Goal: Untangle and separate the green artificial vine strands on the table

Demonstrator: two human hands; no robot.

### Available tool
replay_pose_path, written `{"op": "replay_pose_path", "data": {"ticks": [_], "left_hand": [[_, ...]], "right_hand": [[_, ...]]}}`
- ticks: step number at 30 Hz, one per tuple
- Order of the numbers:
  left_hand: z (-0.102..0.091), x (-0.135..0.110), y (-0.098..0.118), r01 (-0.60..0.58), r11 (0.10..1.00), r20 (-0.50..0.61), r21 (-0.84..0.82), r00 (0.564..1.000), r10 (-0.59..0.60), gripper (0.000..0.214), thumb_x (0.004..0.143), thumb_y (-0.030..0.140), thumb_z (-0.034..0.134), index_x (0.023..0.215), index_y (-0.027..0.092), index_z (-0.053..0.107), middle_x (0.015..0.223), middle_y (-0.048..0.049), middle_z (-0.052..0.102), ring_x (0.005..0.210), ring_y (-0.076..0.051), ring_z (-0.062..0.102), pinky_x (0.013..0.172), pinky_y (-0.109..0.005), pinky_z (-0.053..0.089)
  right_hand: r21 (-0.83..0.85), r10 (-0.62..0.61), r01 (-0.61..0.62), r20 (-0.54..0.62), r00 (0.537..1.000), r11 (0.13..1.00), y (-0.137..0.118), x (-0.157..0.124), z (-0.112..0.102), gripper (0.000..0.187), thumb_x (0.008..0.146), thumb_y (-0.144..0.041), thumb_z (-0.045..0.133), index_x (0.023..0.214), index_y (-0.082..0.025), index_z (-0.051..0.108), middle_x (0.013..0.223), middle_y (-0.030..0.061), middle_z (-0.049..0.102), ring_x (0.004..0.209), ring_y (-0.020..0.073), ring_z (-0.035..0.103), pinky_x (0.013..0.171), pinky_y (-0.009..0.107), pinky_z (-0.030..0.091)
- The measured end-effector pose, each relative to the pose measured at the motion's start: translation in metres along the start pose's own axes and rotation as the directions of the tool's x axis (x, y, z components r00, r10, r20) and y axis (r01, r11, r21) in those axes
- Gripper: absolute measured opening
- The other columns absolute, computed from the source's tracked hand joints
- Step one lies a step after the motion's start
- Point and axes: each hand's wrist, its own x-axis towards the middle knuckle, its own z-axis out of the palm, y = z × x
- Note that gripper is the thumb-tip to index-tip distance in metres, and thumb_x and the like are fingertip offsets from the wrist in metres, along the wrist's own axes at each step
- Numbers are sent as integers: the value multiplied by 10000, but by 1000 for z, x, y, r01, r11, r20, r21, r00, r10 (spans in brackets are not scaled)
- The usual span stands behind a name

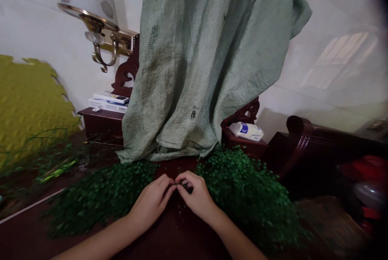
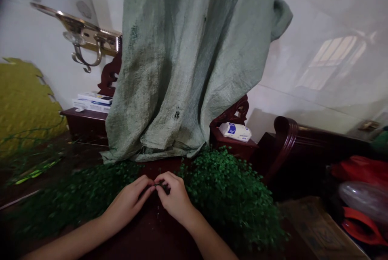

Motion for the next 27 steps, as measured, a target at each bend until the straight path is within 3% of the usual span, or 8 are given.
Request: {"op": "replay_pose_path", "data": {"ticks": [6,10,13,21,27], "left_hand": [[-2,1,5,-12,1000,15,23,1000,11,294,1003,299,301,890,203,555,886,-42,564,828,-197,584,745,-328,461],[-3,-1,6,-32,999,10,20,999,31,177,970,292,405,939,203,555,921,-39,570,845,-195,590,761,-331,466],[-1,-3,5,-63,993,20,104,998,61,125,936,289,474,924,195,557,913,-46,573,838,-216,588,746,-349,469],[-2,-3,6,-61,978,47,201,997,53,250,984,282,343,909,202,567,891,-48,573,825,-221,583,743,-356,467],[-3,-1,9,-12,988,34,156,999,7,268,973,266,329,855,197,560,855,-48,560,807,-213,582,705,-327,456]], "right_hand": [[115,88,-87,-5,996,990,1,1,1,93,730,-132,600,808,-169,634,733,17,647,645,131,575,586,232,444],[272,218,-215,22,976,938,7,2,3,111,700,-158,633,810,-168,627,699,-7,599,635,117,549,578,228,421],[361,290,-299,79,954,884,13,4,5,133,662,-168,655,787,-165,609,652,-33,550,592,101,528,552,220,410],[404,292,-332,160,943,853,14,6,3,127,704,-225,612,808,-158,582,651,-35,555,536,102,571,541,237,456],[358,262,-313,186,947,879,11,2,2,165,706,-115,536,846,-161,608,628,-39,566,533,99,572,531,215,435]]}}
